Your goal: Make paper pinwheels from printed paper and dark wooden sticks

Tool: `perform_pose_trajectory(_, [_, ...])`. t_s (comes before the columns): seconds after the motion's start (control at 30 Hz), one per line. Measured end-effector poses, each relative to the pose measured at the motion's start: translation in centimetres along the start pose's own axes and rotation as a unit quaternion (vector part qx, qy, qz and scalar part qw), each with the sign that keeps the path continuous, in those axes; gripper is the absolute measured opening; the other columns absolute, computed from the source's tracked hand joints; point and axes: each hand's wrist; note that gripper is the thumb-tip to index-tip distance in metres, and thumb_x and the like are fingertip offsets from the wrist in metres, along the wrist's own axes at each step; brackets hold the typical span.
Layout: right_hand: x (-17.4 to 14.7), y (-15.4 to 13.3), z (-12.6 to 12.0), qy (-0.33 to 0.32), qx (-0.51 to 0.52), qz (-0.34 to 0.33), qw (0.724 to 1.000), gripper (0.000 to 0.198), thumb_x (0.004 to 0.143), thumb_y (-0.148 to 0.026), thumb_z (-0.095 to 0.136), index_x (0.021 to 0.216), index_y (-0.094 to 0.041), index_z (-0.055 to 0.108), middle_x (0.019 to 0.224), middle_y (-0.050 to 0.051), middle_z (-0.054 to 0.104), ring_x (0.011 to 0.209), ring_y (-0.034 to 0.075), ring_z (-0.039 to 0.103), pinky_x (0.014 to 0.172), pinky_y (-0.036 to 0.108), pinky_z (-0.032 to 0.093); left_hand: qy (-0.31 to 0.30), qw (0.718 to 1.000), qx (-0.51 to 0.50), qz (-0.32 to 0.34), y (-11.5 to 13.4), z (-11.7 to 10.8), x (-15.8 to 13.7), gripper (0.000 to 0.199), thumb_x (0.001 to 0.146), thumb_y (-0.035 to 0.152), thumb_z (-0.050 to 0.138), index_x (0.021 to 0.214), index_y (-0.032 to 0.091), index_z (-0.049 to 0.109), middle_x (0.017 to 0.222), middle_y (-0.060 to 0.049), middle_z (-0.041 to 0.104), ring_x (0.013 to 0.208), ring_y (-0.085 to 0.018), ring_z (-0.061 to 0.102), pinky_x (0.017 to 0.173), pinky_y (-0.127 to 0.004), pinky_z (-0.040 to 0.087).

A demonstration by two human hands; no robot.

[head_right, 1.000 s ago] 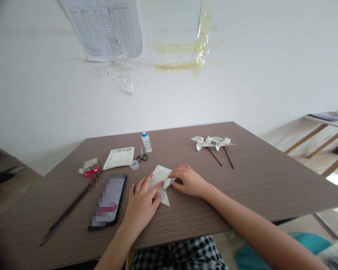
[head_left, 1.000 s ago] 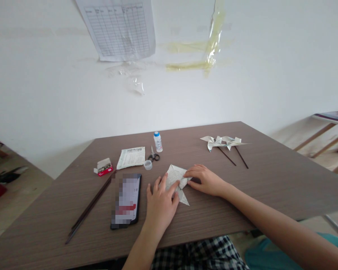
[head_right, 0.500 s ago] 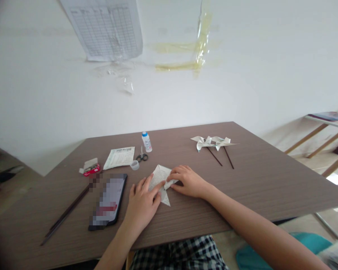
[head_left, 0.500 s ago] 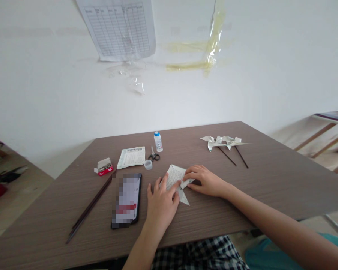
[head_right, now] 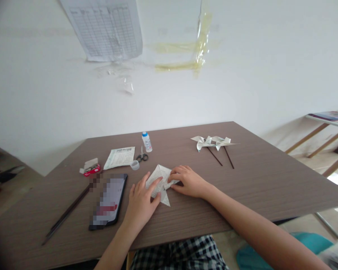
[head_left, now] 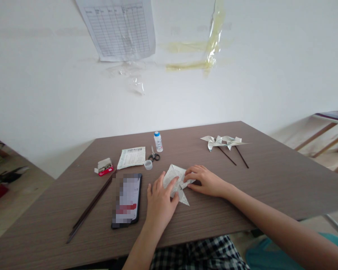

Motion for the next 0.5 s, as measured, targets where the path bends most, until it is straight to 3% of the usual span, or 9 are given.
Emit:
perform_pose_trajectory(0.23, [0.05,0.08,0.08,0.002,-0.003,0.000,1.000,0.018,0.106,-0.021,0.082,0.123,-0.026,0.089,0.131,0.011,0.084,0.128,0.033,0.078,0.121,0.055,0.057,0.012,1.000,0.000,0.025,-0.53,0.74,-0.06,0.050,0.111,0.022,0.073,0.156,0.043,0.082,0.186,-0.011,0.058,0.167,-0.042,0.057,0.140,-0.077,0.043])
perform_pose_trajectory(0.5, [-0.11,0.20,0.04,0.004,-0.006,-0.007,1.000,0.017,0.107,-0.023,0.082,0.122,-0.027,0.089,0.130,0.011,0.084,0.126,0.032,0.078,0.119,0.054,0.058,-0.008,1.000,0.017,0.008,-0.01,0.04,0.14,0.050,0.110,0.023,0.072,0.155,0.043,0.083,0.186,-0.008,0.057,0.168,-0.040,0.056,0.141,-0.074,0.042])
Point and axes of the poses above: each hand's wrist, its own x-axis towards the middle knuckle, its own z-axis out of the palm, y = z × x
